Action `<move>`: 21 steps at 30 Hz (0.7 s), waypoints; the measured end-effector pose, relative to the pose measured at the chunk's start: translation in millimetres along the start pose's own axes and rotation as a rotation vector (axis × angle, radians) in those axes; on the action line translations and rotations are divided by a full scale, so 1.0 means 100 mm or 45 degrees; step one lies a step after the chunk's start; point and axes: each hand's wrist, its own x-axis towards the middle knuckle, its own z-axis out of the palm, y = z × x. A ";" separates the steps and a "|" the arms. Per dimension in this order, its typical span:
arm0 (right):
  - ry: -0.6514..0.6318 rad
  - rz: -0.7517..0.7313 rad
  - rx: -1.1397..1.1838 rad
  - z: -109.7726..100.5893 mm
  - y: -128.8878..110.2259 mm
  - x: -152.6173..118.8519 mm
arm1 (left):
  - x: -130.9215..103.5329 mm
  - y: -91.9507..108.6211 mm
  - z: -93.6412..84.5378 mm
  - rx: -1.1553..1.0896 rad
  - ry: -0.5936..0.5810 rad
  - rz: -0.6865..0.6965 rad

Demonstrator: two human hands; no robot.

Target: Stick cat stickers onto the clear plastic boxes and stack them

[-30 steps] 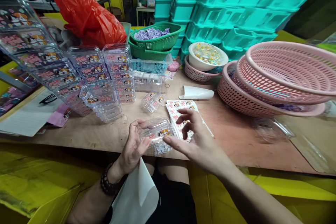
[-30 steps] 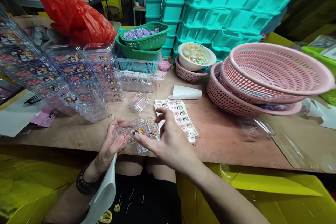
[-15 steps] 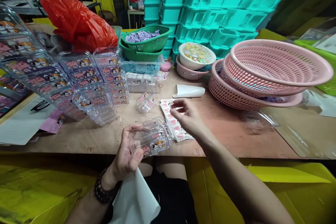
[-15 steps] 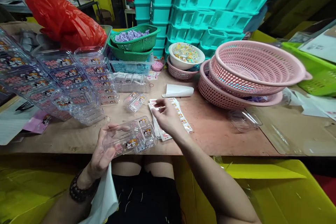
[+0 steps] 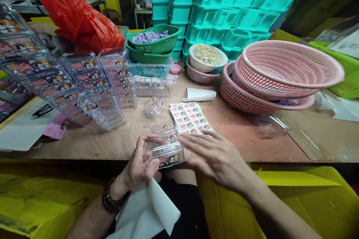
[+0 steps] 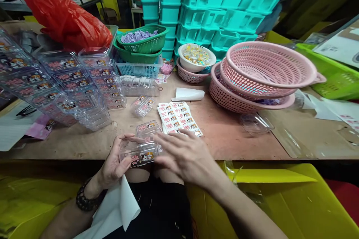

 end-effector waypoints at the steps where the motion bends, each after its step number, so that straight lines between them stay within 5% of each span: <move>1: 0.011 0.102 -0.081 -0.01 0.03 -0.05 | -0.01 0.00 0.01 -0.013 -0.002 -0.042; 3: 0.072 0.150 -0.157 -0.05 -0.01 -0.11 | -0.02 0.00 0.04 0.020 -0.014 -0.090; 7: 0.074 -0.169 0.025 -0.09 -0.15 -0.15 | -0.06 0.01 0.09 0.090 -0.065 -0.006; 9: 0.050 -0.031 0.055 -0.10 -0.10 -0.23 | -0.10 0.02 0.08 0.054 -0.104 0.076; 13: 0.191 0.544 0.074 -0.14 -0.02 -0.42 | -0.16 0.03 0.07 0.026 -0.176 0.232; 18: 0.083 0.316 0.403 -0.16 -0.19 -0.46 | -0.14 0.05 0.17 -0.049 -0.190 0.288; 21: 0.125 0.671 0.421 -0.10 -0.14 -0.50 | -0.16 0.07 0.21 -0.127 -0.114 0.165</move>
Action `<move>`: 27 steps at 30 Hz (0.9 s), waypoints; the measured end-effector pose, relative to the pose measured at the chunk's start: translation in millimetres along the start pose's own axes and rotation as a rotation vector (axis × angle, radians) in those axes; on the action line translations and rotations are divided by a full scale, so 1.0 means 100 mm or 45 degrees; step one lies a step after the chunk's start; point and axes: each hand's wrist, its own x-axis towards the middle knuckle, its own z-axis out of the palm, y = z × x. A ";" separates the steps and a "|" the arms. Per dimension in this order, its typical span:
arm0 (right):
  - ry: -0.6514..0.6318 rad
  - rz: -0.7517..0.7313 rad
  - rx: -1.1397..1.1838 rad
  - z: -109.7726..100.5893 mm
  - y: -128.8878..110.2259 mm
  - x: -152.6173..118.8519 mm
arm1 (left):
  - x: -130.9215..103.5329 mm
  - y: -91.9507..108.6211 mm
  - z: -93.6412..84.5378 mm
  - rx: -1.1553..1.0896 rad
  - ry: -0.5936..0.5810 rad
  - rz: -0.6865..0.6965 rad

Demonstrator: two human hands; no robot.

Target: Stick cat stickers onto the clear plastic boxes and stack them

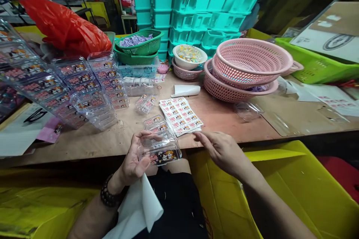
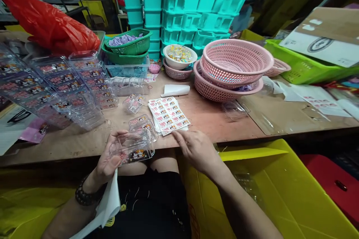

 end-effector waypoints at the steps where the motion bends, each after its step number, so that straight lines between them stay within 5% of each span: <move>1: 0.060 0.099 0.047 0.01 0.04 -0.01 | -0.01 0.00 0.00 -0.012 0.030 -0.051; 9: 0.443 0.245 0.410 0.12 -0.10 0.02 | -0.01 0.00 0.00 -0.086 0.158 -0.385; 17: -0.008 -0.014 0.674 0.15 -0.25 0.08 | -0.01 0.03 0.01 -0.049 0.177 -0.485; 25: -0.074 0.254 0.764 0.26 -0.22 0.14 | -0.03 0.02 -0.01 -0.015 0.170 -0.536; 27: 0.043 0.261 0.758 0.29 -0.20 0.17 | -0.03 0.03 -0.01 0.007 0.182 -0.569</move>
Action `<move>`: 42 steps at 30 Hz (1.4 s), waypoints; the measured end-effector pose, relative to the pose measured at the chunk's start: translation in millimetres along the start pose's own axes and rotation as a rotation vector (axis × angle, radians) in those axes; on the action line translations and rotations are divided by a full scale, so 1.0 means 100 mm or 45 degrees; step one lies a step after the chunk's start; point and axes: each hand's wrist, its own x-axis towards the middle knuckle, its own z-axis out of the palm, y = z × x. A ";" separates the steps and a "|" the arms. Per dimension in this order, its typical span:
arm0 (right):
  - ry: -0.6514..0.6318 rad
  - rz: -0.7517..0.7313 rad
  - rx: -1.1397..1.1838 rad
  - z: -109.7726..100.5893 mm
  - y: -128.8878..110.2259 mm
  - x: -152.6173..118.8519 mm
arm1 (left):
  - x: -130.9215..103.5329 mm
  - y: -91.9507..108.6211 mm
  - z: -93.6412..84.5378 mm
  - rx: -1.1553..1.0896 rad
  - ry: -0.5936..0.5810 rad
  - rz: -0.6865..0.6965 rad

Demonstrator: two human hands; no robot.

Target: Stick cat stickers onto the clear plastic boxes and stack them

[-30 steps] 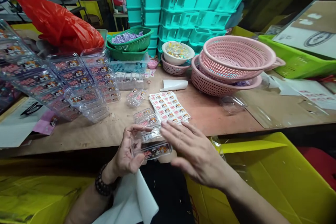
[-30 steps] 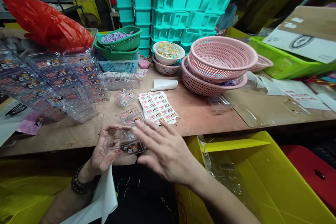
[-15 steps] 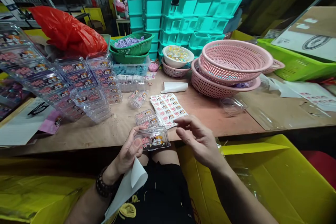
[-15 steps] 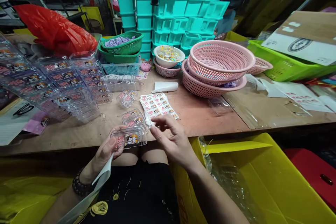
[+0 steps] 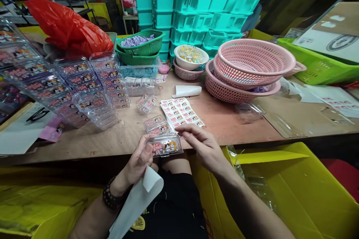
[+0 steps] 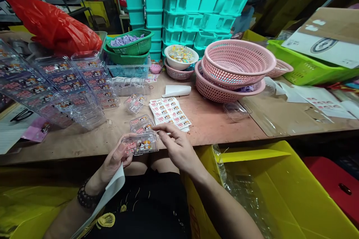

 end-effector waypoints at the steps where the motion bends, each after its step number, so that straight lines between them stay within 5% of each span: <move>1: 0.064 -0.066 -0.030 0.01 0.00 0.01 | 0.00 0.00 0.00 0.012 0.009 -0.018; 6: 0.015 -0.361 -0.179 0.03 -0.04 -0.01 | 0.01 0.01 -0.02 0.033 0.053 -0.122; 18: -0.090 -0.375 -0.244 0.04 -0.03 0.00 | 0.00 0.01 -0.04 -0.022 0.037 -0.143; 26: -0.074 -0.647 -0.715 0.01 -0.01 0.05 | 0.00 0.06 -0.01 0.004 0.081 -0.133; 30: -0.327 -0.375 -0.328 0.01 0.04 0.13 | 0.00 0.09 0.02 -0.007 0.040 -0.121; 34: -0.233 0.170 0.099 0.00 0.05 0.24 | 0.00 0.07 0.01 -0.030 0.057 -0.002; 37: -0.545 0.446 0.166 0.03 0.04 0.29 | 0.01 0.03 0.00 -0.074 -0.046 0.139; 42: -0.834 0.453 0.095 0.04 0.06 0.37 | 0.03 -0.03 -0.12 -0.009 -0.177 0.313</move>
